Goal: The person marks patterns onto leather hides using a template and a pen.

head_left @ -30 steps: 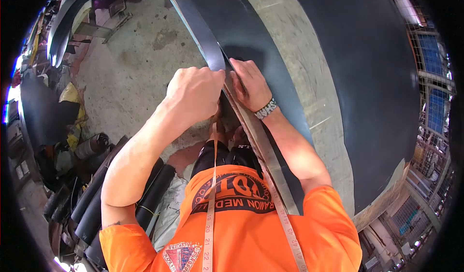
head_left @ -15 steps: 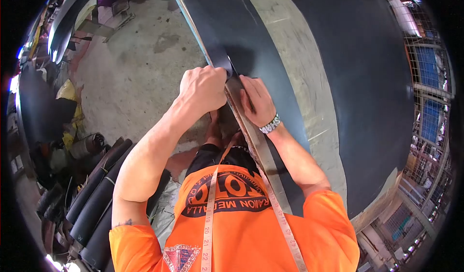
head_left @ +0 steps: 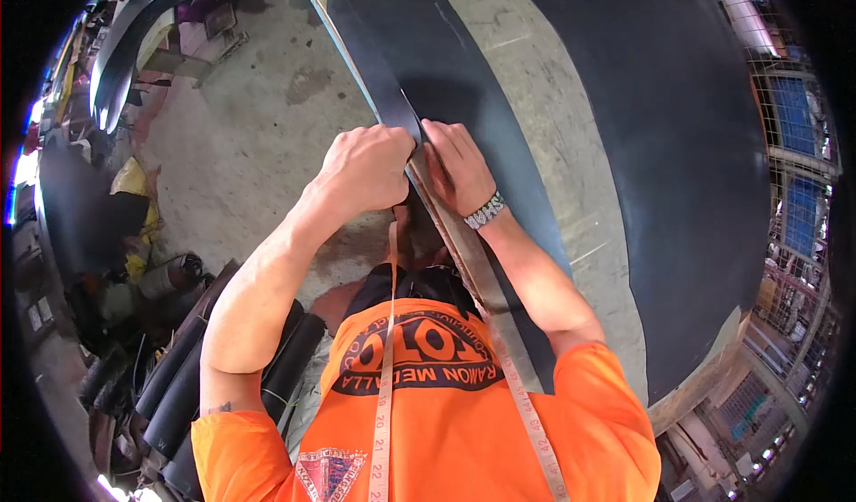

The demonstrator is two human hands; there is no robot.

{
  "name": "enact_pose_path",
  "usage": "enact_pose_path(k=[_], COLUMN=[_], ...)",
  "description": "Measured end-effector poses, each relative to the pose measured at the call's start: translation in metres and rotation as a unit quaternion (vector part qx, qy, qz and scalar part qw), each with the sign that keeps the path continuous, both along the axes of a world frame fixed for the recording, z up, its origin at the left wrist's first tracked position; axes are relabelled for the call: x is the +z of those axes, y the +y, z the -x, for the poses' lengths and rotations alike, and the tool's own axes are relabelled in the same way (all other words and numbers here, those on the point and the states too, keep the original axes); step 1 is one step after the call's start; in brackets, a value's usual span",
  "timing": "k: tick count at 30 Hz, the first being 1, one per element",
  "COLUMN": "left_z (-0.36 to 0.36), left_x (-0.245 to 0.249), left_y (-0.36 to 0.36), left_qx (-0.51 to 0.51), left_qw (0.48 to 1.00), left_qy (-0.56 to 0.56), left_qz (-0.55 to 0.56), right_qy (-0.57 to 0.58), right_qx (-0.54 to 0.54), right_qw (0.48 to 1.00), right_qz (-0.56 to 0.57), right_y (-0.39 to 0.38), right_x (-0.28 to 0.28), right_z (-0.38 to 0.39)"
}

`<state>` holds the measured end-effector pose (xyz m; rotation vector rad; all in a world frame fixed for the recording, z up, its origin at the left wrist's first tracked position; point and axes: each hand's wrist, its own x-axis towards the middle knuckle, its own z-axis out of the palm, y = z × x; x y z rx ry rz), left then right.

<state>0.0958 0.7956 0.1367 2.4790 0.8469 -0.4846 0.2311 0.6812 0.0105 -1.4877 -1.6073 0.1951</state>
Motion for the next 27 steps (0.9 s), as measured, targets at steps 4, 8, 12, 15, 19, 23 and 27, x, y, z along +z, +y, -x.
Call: enact_pose_path(k=[4,8,12,15,19,23,27], left_z=[0.003,0.004,0.008,0.015,0.021,0.011,0.010], left_x=[0.006,0.023,0.046,0.061,0.046,0.004,0.024], left_y=[0.006,0.009,0.008,0.023,0.032,0.012,0.012], left_qx=[-0.008,-0.025,-0.035,0.002,0.028,0.015,-0.003], left_qw=[1.000,0.999,0.999,1.000,1.000,0.999,0.999], left_qy=[0.008,0.012,0.001,-0.006,0.006,0.014,0.040], left_qz=[0.001,0.031,0.037,0.027,0.008,-0.032,0.026], right_qy=[0.003,-0.010,-0.015,0.025,0.043,0.054,0.060], right_qx=[0.016,0.025,0.007,0.016,-0.005,-0.030,-0.023], right_qw=[1.000,0.999,1.000,0.999,0.999,0.998,0.997], right_qz=[-0.003,0.022,-0.016,-0.024,-0.008,0.026,0.039], right_y=[0.015,0.037,0.077,0.074,0.062,0.045,0.024], right_x=[-0.006,-0.003,-0.002,-0.001,-0.003,0.003,0.006], right_z=[-0.003,-0.008,-0.010,-0.011,-0.006,-0.001,0.000])
